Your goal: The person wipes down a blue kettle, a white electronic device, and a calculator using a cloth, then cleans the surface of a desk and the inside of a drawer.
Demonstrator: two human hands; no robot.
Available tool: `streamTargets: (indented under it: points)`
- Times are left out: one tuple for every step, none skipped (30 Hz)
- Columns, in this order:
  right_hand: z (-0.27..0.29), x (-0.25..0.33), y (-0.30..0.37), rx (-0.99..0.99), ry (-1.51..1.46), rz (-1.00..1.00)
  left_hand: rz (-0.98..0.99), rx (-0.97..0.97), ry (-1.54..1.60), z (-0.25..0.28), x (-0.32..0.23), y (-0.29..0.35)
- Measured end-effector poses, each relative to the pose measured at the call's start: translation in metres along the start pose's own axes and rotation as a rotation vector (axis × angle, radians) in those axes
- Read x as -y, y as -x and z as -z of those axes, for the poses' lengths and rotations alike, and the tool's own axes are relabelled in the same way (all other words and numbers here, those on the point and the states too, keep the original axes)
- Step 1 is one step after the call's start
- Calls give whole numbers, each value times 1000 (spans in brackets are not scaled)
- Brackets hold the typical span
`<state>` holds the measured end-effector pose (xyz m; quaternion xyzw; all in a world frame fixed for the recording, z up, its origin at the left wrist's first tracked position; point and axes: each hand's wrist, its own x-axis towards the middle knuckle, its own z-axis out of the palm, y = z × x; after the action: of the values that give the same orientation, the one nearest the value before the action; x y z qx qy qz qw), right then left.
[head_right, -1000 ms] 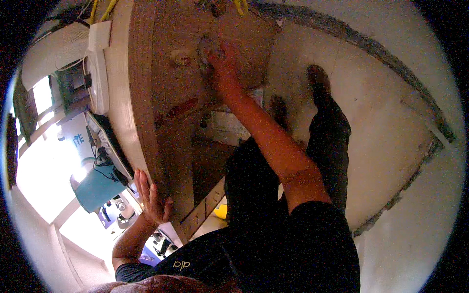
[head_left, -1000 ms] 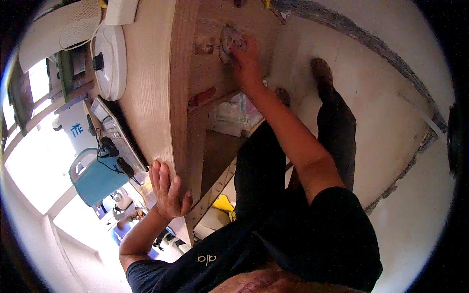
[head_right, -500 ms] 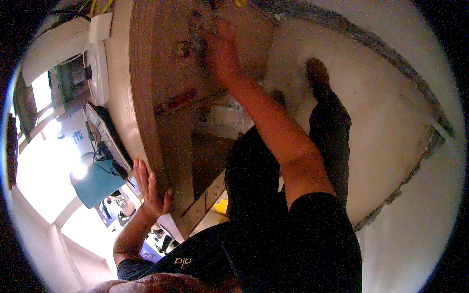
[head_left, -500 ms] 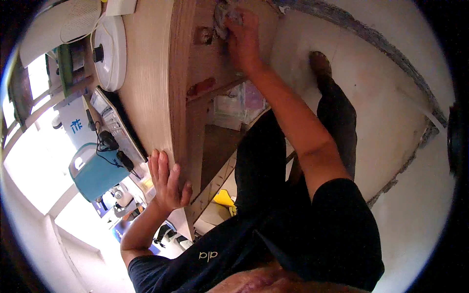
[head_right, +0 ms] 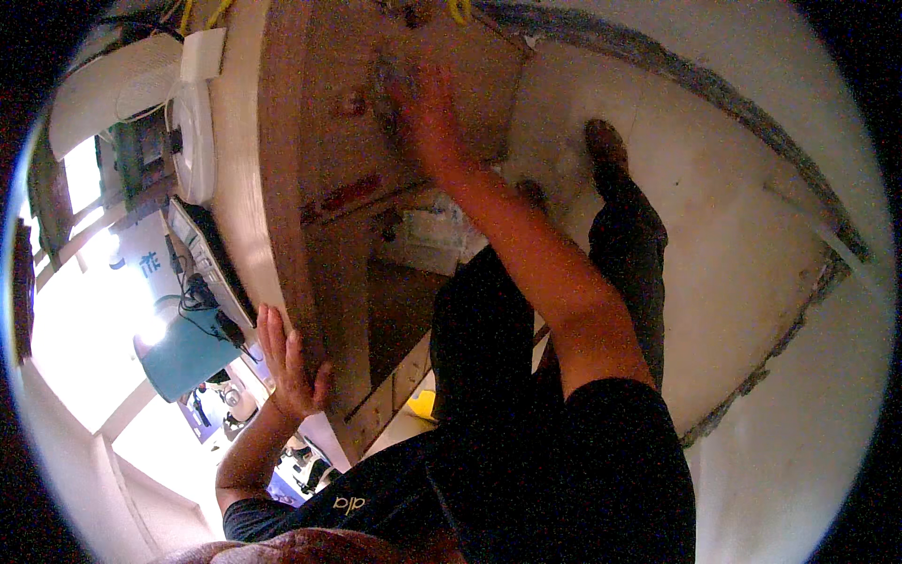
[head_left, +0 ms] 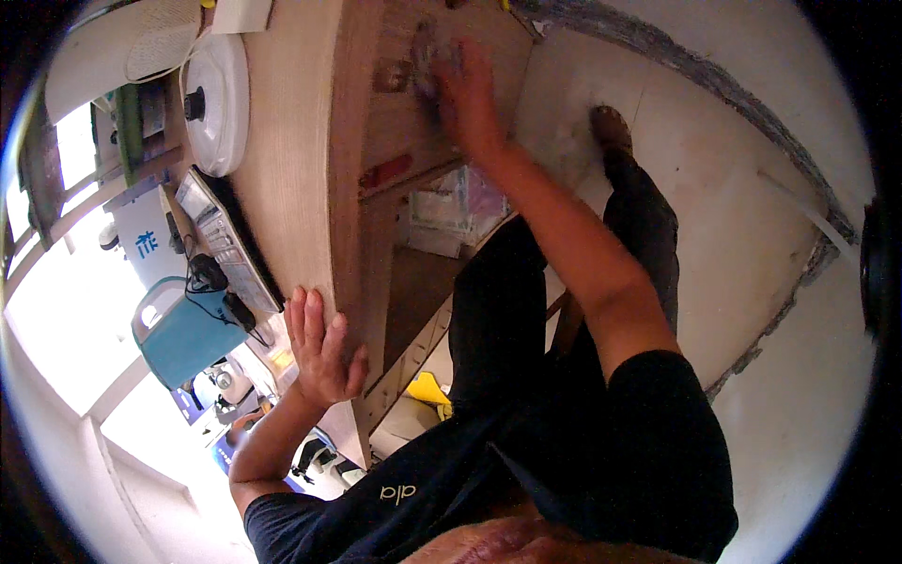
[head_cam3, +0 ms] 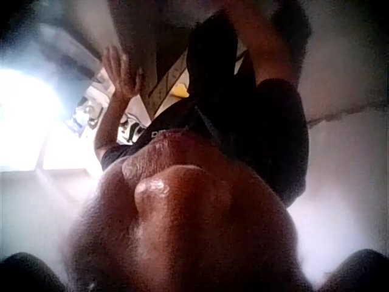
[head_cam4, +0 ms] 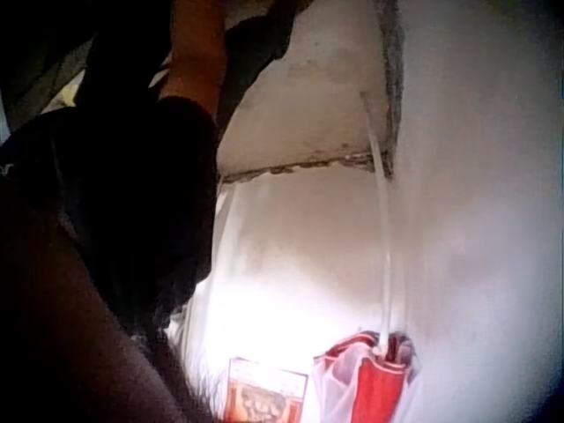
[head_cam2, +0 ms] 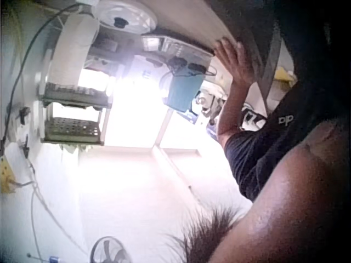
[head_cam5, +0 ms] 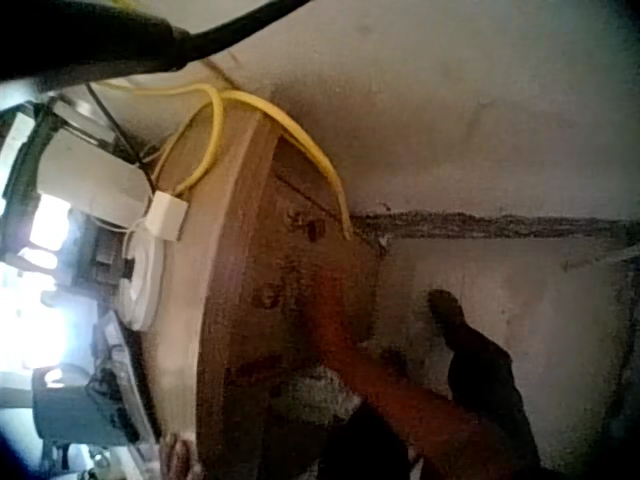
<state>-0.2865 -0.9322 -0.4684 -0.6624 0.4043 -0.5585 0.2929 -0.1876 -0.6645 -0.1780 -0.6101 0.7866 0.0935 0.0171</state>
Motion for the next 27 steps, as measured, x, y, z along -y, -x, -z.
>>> streamTargets:
  points:
    - [-6, -4, -22, -34, -5, -96, 3, 6, 2, -2, 0, -1]
    - [-10, -3, -35, -72, -10, -193, 5, 6, -2, -2, 3, -4]
    - [-7, 2, -29, -72, -11, -201, 6, 5, -6, -1, 5, -5]
    - [-2, 12, -18, -18, -115, -365, 21, 18, -11, -1, 2, -2]
    - [-1, 16, -12, 3, -166, -432, 13, 4, -17, -1, 3, -3]
    - [0, 20, -7, 23, -217, -499, 18, 12, -11, 0, 2, -3]
    - [-6, 19, 10, 3, -288, -534, 24, 20, -4, 1, 1, -3]
    - [-6, 21, 17, -16, -359, -578, 22, 26, -21, 2, 0, -1]
    - [-8, 15, 15, -19, -360, -578, 20, 26, -23, 2, 1, -2]
    - [-9, 3, 8, -33, -238, -444, 2, 38, -15, 3, 1, -5]
    - [-8, -7, 3, -37, -182, -387, -12, 59, -6, 5, -1, -6]
    - [-7, -17, -3, -46, -126, -329, -13, 70, -11, 7, -1, -5]
    - [-4, -30, -10, -9, -18, -309, -7, 79, -8, 7, -1, -4]
    - [-2, -33, -15, 9, 42, -289, -5, 70, -3, 5, 0, -5]
    - [-1, -36, -21, 24, 98, -268, -8, 65, -5, 4, 0, -6]
    - [-4, -32, -21, -43, -97, -364, -6, 64, -4, 5, 0, -6]
    - [-6, -25, -19, -106, -294, -461, -1, 69, -1, 5, 0, -5]
    - [-4, -11, -23, -103, -296, -464, 2, 72, -1, 5, 0, -4]
    - [-2, 1, -30, -114, -288, -447, -5, 67, 1, 4, 0, -4]
    - [1, 9, -37, -122, -283, -430, -8, 64, 1, 4, 0, -3]
    - [4, 10, -43, -120, -283, -438, -6, 70, 3, 4, 0, -4]
    - [7, 10, -48, -80, -257, -407, -16, 66, -5, 3, 0, -4]
    - [9, 7, -52, -40, -231, -370, -27, 55, -15, 3, 0, -5]
    - [8, 2, -52, -40, -231, -370, -26, 56, -14, 4, 0, -6]
    - [7, -5, -52, -1, -173, -462, -21, 70, -14, 4, 0, -7]
    - [8, -9, -51, 38, -115, -552, -14, 83, -16, 6, -1, -6]
    - [12, -13, -48, 40, -117, -551, -12, 81, -17, 6, -2, -6]
